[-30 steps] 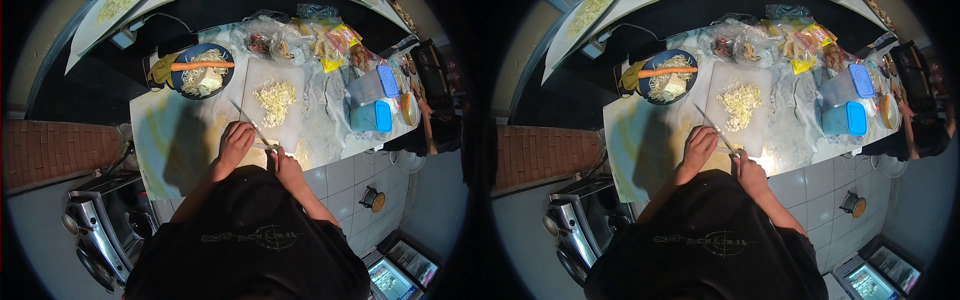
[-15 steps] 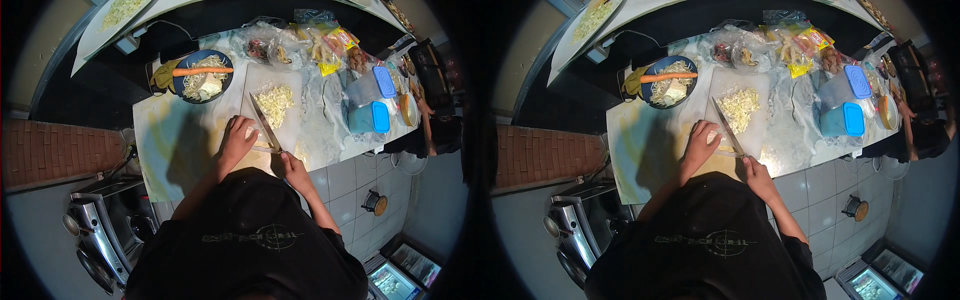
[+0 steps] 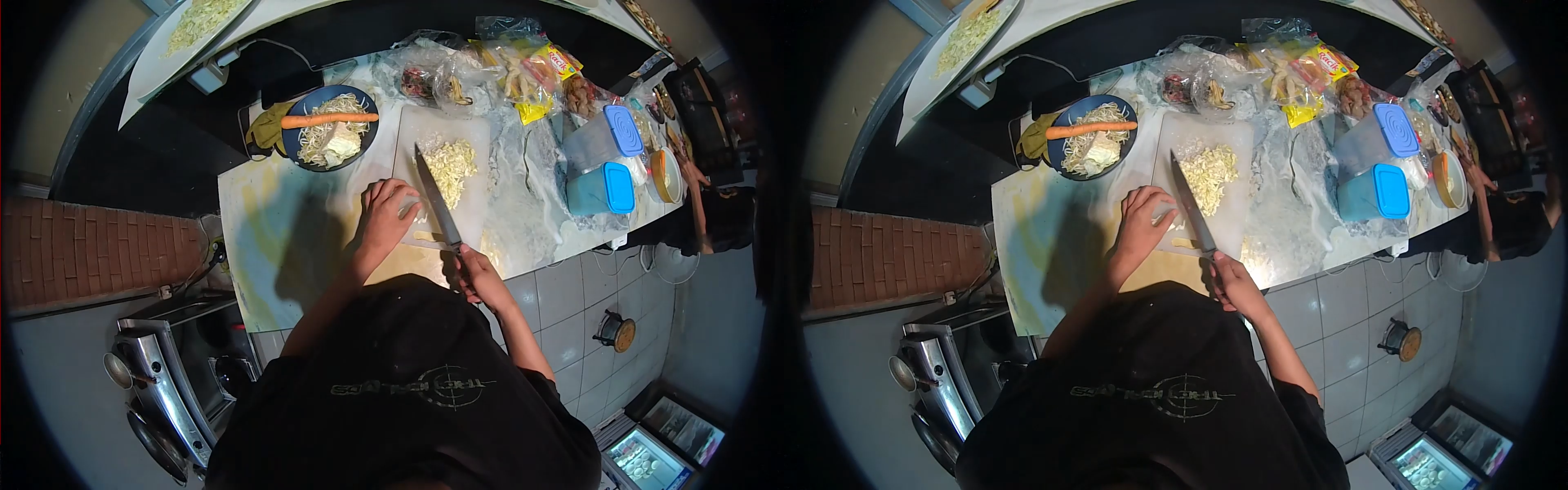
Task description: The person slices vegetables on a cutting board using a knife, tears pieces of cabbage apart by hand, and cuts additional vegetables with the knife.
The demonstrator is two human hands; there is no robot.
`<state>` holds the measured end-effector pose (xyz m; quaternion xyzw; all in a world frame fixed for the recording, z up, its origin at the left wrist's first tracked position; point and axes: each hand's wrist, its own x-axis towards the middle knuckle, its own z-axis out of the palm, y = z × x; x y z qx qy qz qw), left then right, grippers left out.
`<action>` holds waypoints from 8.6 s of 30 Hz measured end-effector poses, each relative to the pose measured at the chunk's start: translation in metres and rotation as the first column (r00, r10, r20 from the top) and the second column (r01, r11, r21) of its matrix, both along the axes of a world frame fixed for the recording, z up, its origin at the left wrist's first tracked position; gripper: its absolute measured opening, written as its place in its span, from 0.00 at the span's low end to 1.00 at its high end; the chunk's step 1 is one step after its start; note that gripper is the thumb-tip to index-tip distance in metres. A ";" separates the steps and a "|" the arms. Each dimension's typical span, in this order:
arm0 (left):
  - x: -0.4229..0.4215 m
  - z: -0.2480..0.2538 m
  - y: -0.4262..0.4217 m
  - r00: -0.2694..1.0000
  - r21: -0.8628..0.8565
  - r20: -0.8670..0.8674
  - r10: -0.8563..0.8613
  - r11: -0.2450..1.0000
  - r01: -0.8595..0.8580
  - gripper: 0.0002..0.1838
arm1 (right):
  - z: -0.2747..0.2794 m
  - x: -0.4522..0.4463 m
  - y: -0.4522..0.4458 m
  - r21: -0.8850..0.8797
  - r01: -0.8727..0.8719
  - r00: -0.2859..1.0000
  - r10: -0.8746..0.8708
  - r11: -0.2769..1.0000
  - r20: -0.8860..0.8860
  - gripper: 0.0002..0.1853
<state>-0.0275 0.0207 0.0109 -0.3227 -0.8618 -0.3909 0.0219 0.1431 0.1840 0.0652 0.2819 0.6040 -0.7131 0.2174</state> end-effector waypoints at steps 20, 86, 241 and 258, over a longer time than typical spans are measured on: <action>-0.009 0.016 0.006 0.970 -0.063 -0.227 -0.084 0.995 0.071 0.05 | 0.003 0.020 -0.002 0.129 0.108 0.993 -0.114 0.986 0.040 0.25; -0.008 -0.004 -0.002 0.985 0.181 0.167 0.039 0.981 -0.069 0.03 | -0.007 0.007 -0.037 0.805 -0.120 0.966 0.254 0.582 -0.039 0.19; 0.017 -0.015 -0.001 0.968 0.087 -0.250 0.026 0.996 -0.004 0.08 | -0.011 0.027 -0.030 0.720 -0.025 0.992 0.105 0.694 -0.067 0.22; 0.015 -0.017 0.000 0.974 0.118 -0.228 0.002 0.993 0.025 0.06 | -0.016 0.024 -0.037 0.735 -0.073 0.982 0.178 0.674 -0.065 0.21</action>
